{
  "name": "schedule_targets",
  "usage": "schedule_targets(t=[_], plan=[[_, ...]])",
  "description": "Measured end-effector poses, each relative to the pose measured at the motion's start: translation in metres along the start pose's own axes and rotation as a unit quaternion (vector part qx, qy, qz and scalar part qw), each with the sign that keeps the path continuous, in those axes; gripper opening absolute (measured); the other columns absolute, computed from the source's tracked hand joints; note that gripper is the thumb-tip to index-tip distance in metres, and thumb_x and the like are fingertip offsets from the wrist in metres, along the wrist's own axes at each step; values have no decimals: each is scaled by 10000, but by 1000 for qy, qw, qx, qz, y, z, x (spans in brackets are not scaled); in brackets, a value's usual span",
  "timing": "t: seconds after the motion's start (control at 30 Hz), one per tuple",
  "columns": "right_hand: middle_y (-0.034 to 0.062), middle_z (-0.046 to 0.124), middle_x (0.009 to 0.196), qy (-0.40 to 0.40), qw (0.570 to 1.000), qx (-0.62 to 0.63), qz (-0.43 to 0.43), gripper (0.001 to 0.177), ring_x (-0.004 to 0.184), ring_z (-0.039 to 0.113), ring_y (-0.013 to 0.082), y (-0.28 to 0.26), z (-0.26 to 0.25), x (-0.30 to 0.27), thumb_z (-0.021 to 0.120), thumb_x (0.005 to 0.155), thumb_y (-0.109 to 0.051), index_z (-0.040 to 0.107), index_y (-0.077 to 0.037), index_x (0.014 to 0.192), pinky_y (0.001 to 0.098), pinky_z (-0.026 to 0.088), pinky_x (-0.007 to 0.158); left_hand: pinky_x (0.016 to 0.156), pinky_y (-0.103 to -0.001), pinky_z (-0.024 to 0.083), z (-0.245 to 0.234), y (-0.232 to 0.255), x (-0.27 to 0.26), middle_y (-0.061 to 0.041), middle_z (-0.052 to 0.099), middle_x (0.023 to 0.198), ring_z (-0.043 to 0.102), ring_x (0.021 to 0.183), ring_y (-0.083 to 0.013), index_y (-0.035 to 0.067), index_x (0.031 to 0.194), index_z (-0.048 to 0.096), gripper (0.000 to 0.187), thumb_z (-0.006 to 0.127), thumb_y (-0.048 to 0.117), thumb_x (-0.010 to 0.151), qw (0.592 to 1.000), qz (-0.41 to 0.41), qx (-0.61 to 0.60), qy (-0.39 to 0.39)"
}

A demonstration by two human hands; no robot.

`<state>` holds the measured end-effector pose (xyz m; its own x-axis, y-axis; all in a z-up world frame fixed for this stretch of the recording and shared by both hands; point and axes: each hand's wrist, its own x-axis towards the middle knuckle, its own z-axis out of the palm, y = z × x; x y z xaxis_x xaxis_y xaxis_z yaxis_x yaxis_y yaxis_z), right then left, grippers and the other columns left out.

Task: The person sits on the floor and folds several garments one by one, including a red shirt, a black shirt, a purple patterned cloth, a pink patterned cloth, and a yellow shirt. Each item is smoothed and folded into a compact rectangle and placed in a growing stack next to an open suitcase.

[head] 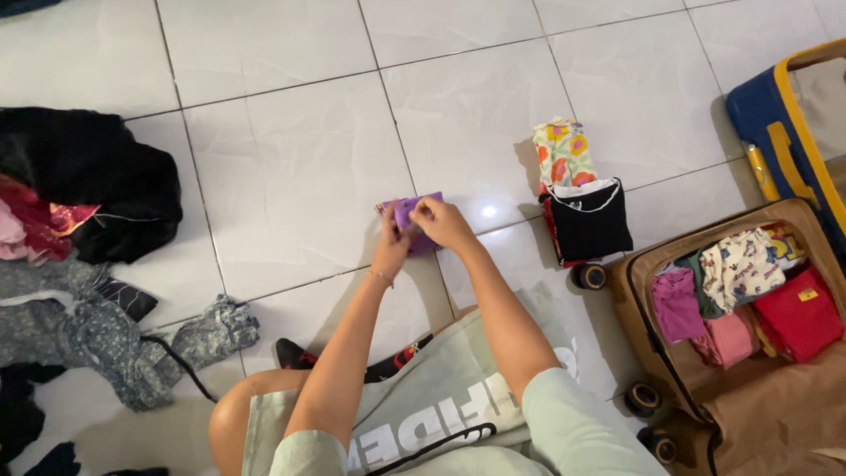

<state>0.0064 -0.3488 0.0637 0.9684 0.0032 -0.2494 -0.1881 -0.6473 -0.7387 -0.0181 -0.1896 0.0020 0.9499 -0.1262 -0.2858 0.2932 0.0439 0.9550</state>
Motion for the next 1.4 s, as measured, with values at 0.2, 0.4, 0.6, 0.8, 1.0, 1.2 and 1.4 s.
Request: schedule_targets(t=[0.2,0.4,0.6,0.8,1.0,1.2,1.4], plan=[[117,690,1216,183,960,8,-209,210,1157,617,273,46,19,25,641,944,-122,667,-40,1136,354,506,966,911,-268,456,-5,-29,11,-82,539,1281,494,1062,-203,134,1384,672,646,579,-115,795,993,99,53,-16],[10,623,998,-64,964,254,-36,142,1001,559,129,56,17,37,686,1003,-172,635,-41,1022,285,456,925,919,-249,468,-29,-30,19,-35,502,1411,488,1272,-179,100,1296,677,651,474,-144,728,998,36,-46,6],[24,655,760,29,998,-5,-49,156,840,597,197,31,18,30,646,988,-260,673,-110,952,414,404,864,932,-245,470,-38,-16,20,-48,509,1395,492,1275,-177,69,1321,650,662,466,-160,728,999,34,-27,-8],[120,656,908,175,961,-145,-160,263,907,587,334,38,34,24,598,1020,-307,637,-52,1064,520,403,878,846,-231,493,-44,-22,33,-49,523,1438,536,984,-173,101,1468,500,751,422,-162,769,999,-23,-38,6],[123,535,1451,57,947,-187,-253,531,1332,429,332,34,86,4,524,1004,-422,505,-89,1417,559,276,1068,835,-355,494,-53,-35,43,-160,569,1384,562,1041,-326,71,1417,543,613,522,-70,820,985,-13,138,103],[156,246,1657,9,941,-254,-221,1091,1551,175,369,8,82,-17,629,810,-731,271,-38,1573,592,134,1236,891,-534,487,-60,-53,39,-221,606,1269,571,1152,-436,116,1318,611,519,677,227,816,878,-27,452,156],[198,250,1659,-31,938,-312,-146,1167,1520,173,383,-17,89,-29,791,719,-598,257,-26,1585,590,85,1208,937,-443,525,-76,-41,49,-268,672,1212,676,1098,-360,21,1327,628,571,674,402,904,980,-127,148,50]])
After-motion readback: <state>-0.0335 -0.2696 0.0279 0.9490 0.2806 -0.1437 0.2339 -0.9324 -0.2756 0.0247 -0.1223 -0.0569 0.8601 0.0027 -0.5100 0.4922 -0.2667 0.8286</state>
